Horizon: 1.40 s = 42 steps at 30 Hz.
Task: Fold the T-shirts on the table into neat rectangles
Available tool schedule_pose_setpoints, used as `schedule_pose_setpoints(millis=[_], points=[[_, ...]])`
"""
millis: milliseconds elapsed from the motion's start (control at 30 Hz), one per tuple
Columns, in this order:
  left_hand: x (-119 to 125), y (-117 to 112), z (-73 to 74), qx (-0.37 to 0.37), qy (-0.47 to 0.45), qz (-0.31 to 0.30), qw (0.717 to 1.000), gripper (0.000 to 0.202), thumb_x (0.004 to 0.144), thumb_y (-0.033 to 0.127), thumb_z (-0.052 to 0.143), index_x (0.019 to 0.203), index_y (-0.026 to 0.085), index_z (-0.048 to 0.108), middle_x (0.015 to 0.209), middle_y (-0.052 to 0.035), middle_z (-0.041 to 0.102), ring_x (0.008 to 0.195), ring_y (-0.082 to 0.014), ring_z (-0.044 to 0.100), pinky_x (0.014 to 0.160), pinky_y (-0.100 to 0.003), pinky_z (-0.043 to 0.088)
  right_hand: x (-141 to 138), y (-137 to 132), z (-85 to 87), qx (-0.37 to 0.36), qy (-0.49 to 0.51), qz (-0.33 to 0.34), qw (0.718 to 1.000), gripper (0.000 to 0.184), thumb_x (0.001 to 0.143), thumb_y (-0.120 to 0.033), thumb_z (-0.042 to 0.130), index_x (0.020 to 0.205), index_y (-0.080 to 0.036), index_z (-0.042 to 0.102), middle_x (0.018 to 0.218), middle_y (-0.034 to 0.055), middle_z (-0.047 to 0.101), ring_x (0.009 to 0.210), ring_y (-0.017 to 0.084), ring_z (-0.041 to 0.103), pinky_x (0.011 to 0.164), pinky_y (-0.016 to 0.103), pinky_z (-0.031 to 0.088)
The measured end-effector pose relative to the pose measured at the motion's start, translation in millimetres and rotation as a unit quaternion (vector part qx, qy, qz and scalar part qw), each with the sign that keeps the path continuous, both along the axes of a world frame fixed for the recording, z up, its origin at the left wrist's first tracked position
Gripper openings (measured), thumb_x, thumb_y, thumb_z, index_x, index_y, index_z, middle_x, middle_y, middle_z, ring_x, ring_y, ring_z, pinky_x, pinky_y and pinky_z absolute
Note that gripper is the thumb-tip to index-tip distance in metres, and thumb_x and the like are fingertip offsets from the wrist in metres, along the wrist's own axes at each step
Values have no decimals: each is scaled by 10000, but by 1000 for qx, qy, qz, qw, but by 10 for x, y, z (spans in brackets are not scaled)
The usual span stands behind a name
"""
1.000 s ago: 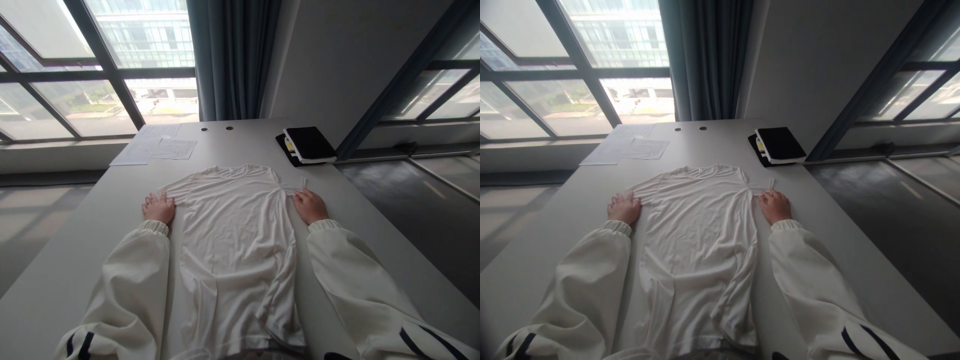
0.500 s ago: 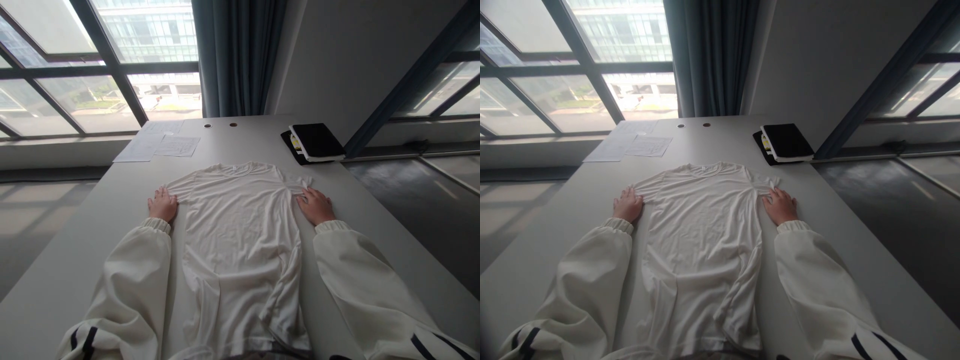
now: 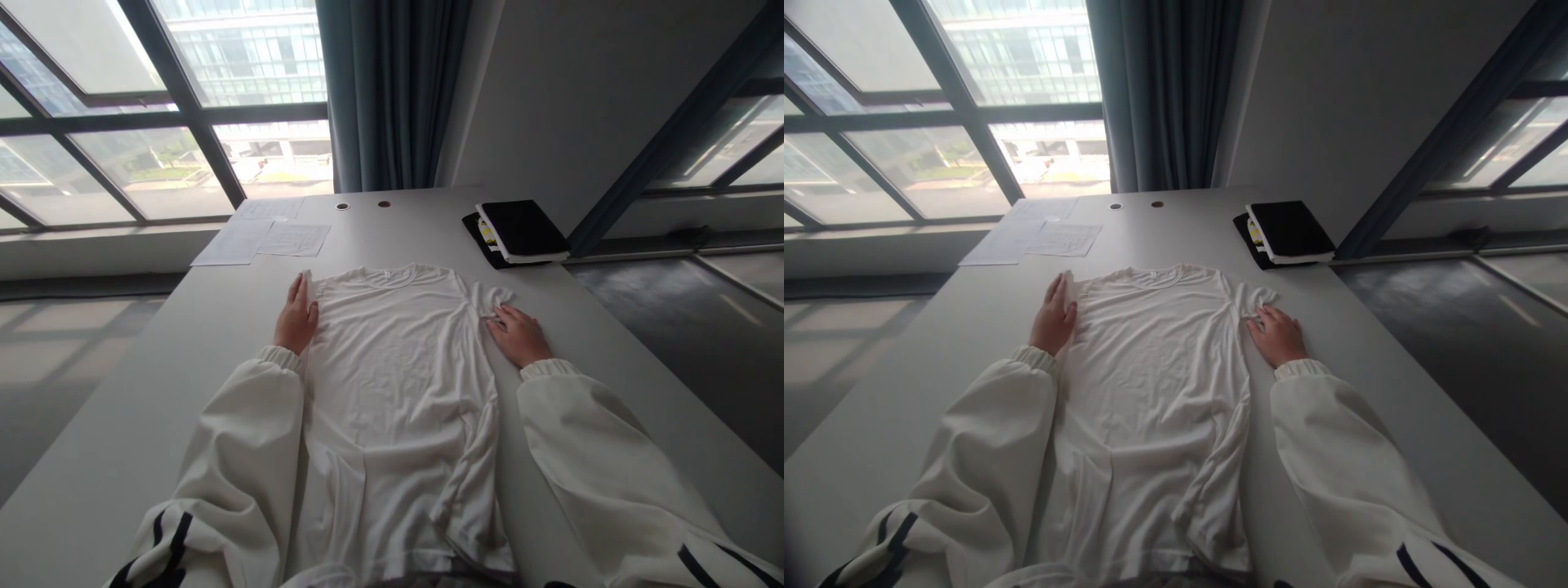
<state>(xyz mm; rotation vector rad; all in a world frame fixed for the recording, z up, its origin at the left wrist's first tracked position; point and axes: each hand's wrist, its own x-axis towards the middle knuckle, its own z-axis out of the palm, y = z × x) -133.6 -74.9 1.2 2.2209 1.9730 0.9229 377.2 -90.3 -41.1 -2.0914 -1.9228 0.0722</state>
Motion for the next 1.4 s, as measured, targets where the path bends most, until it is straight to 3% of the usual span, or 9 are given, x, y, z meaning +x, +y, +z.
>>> schedule_pose_setpoints(millis=[167,300,500,700,867,967,1067,1200,1400], points=[[449,10,65,-42,67,-110,991,685,1017,303,444,1662,119,307,1757,-157,239,1529,-305,441,1222,-424,444,3,-7,4,2,-20,6,1000,557,1034,-472,418,1450,-178,642,1592,166,534,1457,357,484,1209,630,351],[537,9,3,-61,82,-181,978,585,1041,411,465,1579,183,478,1763,-139,224,1434,-302,556,1179,-438,486,26,-1,-22,2,-34,9,999,541,1039,-471,432,1457,-200,644,1595,154,531,1442,352,496,1207,611,357],[323,141,-224,-119,105,-96,983,593,1085,469,359,1597,185,455,1724,-132,344,1557,-295,400,1277,-455,349,65,15,-69,22,-50,30,998,526,1031,-458,458,1443,-205,665,1549,165,570,1402,346,531,1177,547,408],[288,179,-351,-191,156,-44,968,654,1087,521,280,1661,217,350,1763,-99,247,1635,-278,219,1317,-491,229,76,24,-113,36,-27,33,998,514,1014,-461,488,1429,-218,669,1549,165,572,1392,366,532,1172,601,392],[330,226,-185,-243,186,-29,952,689,1069,572,280,1667,233,320,1778,-80,197,1638,-278,205,1307,-524,229,117,80,-190,49,0,16,999,524,987,-446,507,1404,-177,672,1527,184,585,1387,362,535,1175,580,395],[420,396,-14,-274,216,-19,937,673,1050,643,273,1564,262,481,1722,-105,360,1557,-333,381,1260,-637,255,138,142,-236,73,-5,11,997,536,972,-427,511,1380,-127,683,1473,214,611,1357,360,553,1166,532,417],[611,624,81,-212,243,-23,946,635,1050,611,294,1472,228,574,1643,-132,481,1491,-330,464,1260,-605,262,112,194,-249,103,-17,6,995,538,961,-416,525,1352,-89,697,1423,242,624,1352,366,546,1172,507,414],[862,874,-25,-199,218,-36,955,649,1053,522,298,1598,199,439,1727,-116,347,1595,-297,301,1292,-513,240,35,190,-206,84,-33,6,996,523,984,-426,507,1364,-123,700,1470,229,592,1383,363,521,1187,516,392],[879,1057,-282,-206,159,9,966,750,1018,652,256,1672,293,333,1784,-44,197,1636,-363,159,1308,-611,119,-14,134,-150,19,-41,-22,999,573,1008,-473,499,1493,-191,617,1586,217,501,1473,407,429,1195,583,348]])
